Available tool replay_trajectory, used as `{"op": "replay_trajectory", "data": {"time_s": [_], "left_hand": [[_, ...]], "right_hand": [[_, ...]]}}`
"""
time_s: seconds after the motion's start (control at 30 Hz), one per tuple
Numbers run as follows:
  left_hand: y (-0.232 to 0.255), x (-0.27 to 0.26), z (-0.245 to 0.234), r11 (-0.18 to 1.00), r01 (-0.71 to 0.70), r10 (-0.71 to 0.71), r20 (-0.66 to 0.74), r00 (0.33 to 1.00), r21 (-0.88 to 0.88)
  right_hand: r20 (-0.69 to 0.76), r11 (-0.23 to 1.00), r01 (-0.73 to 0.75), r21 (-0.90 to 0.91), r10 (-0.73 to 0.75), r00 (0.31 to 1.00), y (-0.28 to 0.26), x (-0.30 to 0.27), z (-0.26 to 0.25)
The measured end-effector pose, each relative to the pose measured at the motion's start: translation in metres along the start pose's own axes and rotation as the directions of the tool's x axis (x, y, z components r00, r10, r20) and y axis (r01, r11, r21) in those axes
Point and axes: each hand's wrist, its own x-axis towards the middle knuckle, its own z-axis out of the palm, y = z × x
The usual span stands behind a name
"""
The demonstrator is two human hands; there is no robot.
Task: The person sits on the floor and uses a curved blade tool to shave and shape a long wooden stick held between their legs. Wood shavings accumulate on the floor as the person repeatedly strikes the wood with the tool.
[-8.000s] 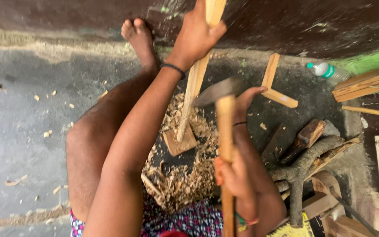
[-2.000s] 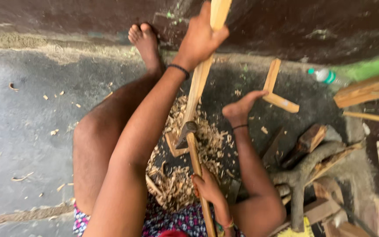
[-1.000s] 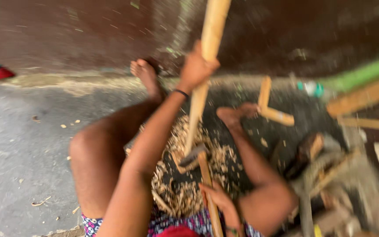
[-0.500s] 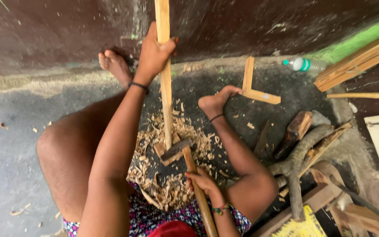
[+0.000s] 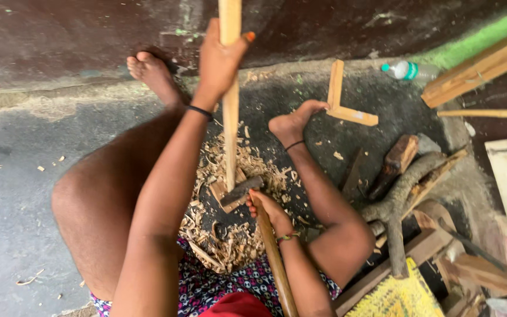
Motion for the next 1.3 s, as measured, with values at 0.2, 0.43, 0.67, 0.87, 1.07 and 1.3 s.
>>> {"op": "replay_trajectory", "data": {"time_s": [0.2,0.43,0.67,0.87,1.07,1.3], "left_hand": [[0.023,-0.005,-0.009,0.989,-0.049,0.048,-0.006,0.999,-0.143],[0.004,0.005,-0.02,0.961,-0.061,0.104,0.149,0.983,-0.269],[-0.013,0.016,-0.018,0.915,0.084,0.011,0.231,0.973,-0.395],[0.004,0.007,-0.003,0.984,-0.159,0.163,-0.043,0.986,0.08],[-0.001,0.007,-0.011,0.951,-0.022,0.066,0.133,0.989,-0.309],[0.008,0.007,-0.013,0.997,-0.024,0.033,0.135,0.99,-0.067]], "right_hand": [[0.033,1.0,-0.013,0.022,0.013,0.999,0.002,0.0,-0.004],[-0.157,0.984,0.114,-0.141,-0.136,0.978,-0.012,-0.014,0.011],[-0.193,0.953,0.146,-0.265,-0.2,0.961,-0.025,-0.037,0.041],[-0.206,0.78,0.3,-0.549,-0.474,0.856,-0.077,-0.09,0.065],[-0.013,0.634,0.665,-0.394,-0.728,0.686,-0.196,-0.216,0.131],[0.019,0.686,0.528,-0.501,-0.601,0.799,-0.216,-0.186,0.142]]}}
